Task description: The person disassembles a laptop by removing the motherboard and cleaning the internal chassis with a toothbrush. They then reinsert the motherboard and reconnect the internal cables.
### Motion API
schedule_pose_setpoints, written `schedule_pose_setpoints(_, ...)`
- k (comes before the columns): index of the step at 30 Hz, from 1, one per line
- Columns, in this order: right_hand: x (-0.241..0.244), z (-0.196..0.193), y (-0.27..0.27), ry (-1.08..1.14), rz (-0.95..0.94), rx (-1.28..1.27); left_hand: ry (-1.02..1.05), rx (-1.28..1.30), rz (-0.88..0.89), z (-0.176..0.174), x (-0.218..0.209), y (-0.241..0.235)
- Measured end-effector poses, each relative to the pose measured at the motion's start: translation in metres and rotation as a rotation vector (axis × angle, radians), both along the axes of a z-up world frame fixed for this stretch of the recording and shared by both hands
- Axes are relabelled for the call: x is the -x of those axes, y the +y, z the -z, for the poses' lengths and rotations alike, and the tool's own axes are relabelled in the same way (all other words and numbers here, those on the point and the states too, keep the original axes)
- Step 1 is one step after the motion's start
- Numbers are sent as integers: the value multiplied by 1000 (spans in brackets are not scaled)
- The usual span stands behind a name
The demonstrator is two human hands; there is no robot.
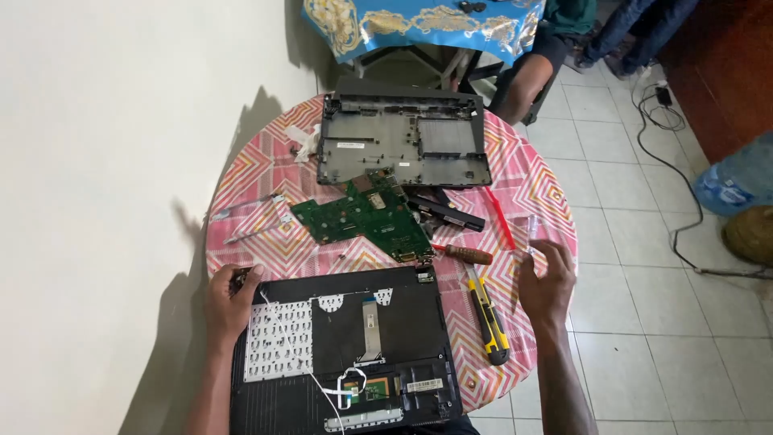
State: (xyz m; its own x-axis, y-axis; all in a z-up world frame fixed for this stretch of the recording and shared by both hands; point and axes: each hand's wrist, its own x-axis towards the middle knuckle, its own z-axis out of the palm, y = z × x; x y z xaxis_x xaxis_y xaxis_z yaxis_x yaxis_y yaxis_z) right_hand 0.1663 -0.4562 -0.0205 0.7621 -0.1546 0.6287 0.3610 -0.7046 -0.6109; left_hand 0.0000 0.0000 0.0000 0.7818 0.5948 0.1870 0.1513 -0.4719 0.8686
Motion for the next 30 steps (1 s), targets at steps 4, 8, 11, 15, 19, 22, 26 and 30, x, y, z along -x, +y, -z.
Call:
schedule_pose_setpoints(4,-36,-22,15,224,-66,204,30,-18,22,20,-4,10)
schedule_pose_setpoints(8,-62,-25,29,471,-61,427,38,-60,-18,34,-5,17)
schedule_pose_setpoints(11,-77,-13,33,470,-67,470,103,-47,-45,41,-7,20)
schedule_pose_setpoints(15,-86,-9,43,414,-71,471,57,-86,-40,53,-8,27)
schedule_pose_setpoints(19,-85,-15,52,542,-47,317,73,-76,-16,52,-10,29)
schedule_pose_setpoints(22,-79,-15,47,485,-20,303,70,-76,-20,51,-12,30)
schedule_pose_setpoints(26,-44,-50,51,552,43,135,1,-104,28,53,-12,31)
schedule_pose_setpoints(30,22,-96,78,694,118,-242,34,-117,10,46,-18,27)
